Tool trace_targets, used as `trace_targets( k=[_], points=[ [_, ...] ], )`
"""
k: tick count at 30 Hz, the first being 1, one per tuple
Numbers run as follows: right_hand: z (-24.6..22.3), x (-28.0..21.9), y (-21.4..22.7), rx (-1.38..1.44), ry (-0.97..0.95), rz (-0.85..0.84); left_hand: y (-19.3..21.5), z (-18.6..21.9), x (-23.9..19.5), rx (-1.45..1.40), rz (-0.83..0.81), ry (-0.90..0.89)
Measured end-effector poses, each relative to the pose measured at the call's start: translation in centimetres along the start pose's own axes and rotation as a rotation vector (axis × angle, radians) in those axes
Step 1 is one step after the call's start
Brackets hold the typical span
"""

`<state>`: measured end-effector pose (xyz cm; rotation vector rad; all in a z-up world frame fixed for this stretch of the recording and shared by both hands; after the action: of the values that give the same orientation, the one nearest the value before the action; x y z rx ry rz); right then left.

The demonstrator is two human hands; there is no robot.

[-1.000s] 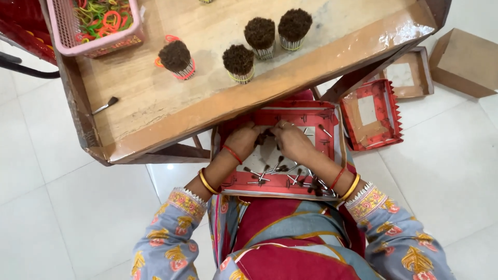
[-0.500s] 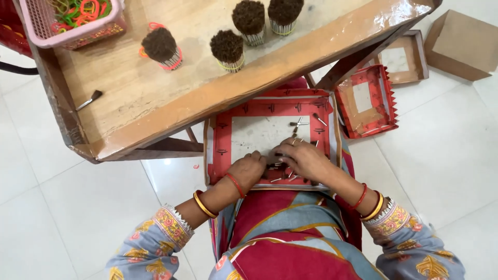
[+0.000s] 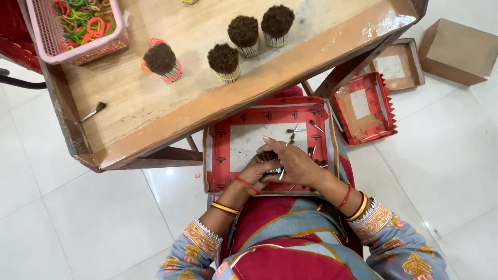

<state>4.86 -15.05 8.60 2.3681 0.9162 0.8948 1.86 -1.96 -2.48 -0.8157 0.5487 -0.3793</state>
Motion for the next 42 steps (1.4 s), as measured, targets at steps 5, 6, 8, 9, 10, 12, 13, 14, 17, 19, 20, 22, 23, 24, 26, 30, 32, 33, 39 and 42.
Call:
trace_targets(
  k=[5,6,8,9,10,12,13,14,17,19,20,22,23,24,26,30,32,33,39,42],
  points=[
    [-1.9,0.7,1.2,0.006,0.055,-0.005,-2.4,1.0,-0.1,0.008,0.122,0.017],
    [-3.0,1.5,2.1,-0.025,0.063,0.016,-2.5,1.3,0.2,0.064,0.184,-0.023],
    [-2.4,1.2,2.3,-0.04,0.055,0.026,-3.7,2.0,-0.1,0.016,0.157,0.032],
    [-2.2,1.0,2.2,-0.05,0.046,0.042,-4.3,2.2,-0.6,-0.028,0.134,0.092],
    [-2.3,0.7,2.2,-0.046,0.041,0.045,-2.9,0.9,-0.3,-0.028,0.137,0.099],
    [-2.4,0.7,2.5,-0.144,0.04,0.046,0.1,-0.7,1.0,-0.165,0.141,0.031],
    [-2.4,0.4,2.8,-0.147,0.043,0.045,0.4,-0.5,1.2,-0.166,0.139,0.028],
    [-2.5,0.1,3.2,-0.212,0.048,0.092,0.7,-0.2,1.4,-0.22,0.136,-0.014],
    [-3.5,0.8,4.3,-0.237,0.028,0.145,-1.2,1.5,0.6,-0.281,0.113,-0.048],
    [-3.3,0.9,4.4,-0.205,-0.001,0.159,-4.2,3.2,-0.3,-0.282,0.084,-0.033],
    [-2.6,0.5,3.9,-0.111,-0.027,0.133,-5.9,4.0,-0.8,-0.186,0.101,0.011],
    [-1.8,-0.2,3.3,-0.018,-0.058,0.107,-5.7,3.3,-0.8,-0.092,0.118,0.059],
    [-1.7,-0.4,3.2,0.035,-0.061,0.088,-4.0,2.2,-0.2,0.043,0.072,-0.002],
    [-1.7,-0.5,3.0,0.088,-0.063,0.07,-2.4,1.1,0.4,0.177,0.025,-0.064],
    [-3.2,0.2,5.1,0.06,-0.065,0.077,-6.8,5.0,-1.1,0.752,0.107,-0.003],
    [-1.9,-0.7,6.6,-0.024,-0.181,0.166,-3.0,1.8,-0.9,1.94,0.0,-0.117],
    [-1.7,-0.6,7.2,-0.066,-0.211,0.213,-3.4,-0.2,-0.2,2.096,0.01,-0.235],
    [-1.7,-0.8,7.6,-0.102,-0.246,0.256,-3.9,-1.4,0.0,2.243,0.023,-0.352],
    [-1.6,-2.4,9.8,-0.172,-0.274,0.341,-9.5,4.6,1.4,1.802,-0.013,-0.104],
    [-1.4,-2.9,10.3,-0.178,-0.271,0.374,-13.1,1.7,1.6,1.786,-0.346,0.107]
  ],
)
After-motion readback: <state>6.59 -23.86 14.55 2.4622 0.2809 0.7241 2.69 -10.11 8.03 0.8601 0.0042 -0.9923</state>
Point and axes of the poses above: each hand's wrist, its own x-axis towards the middle knuckle, its own y-axis out of the back of the hand, z = x × y, the point moved 4 cm from there along x, towards the middle knuckle, and after that the axes turned 2 degrees about y, right-handed, at the moved point
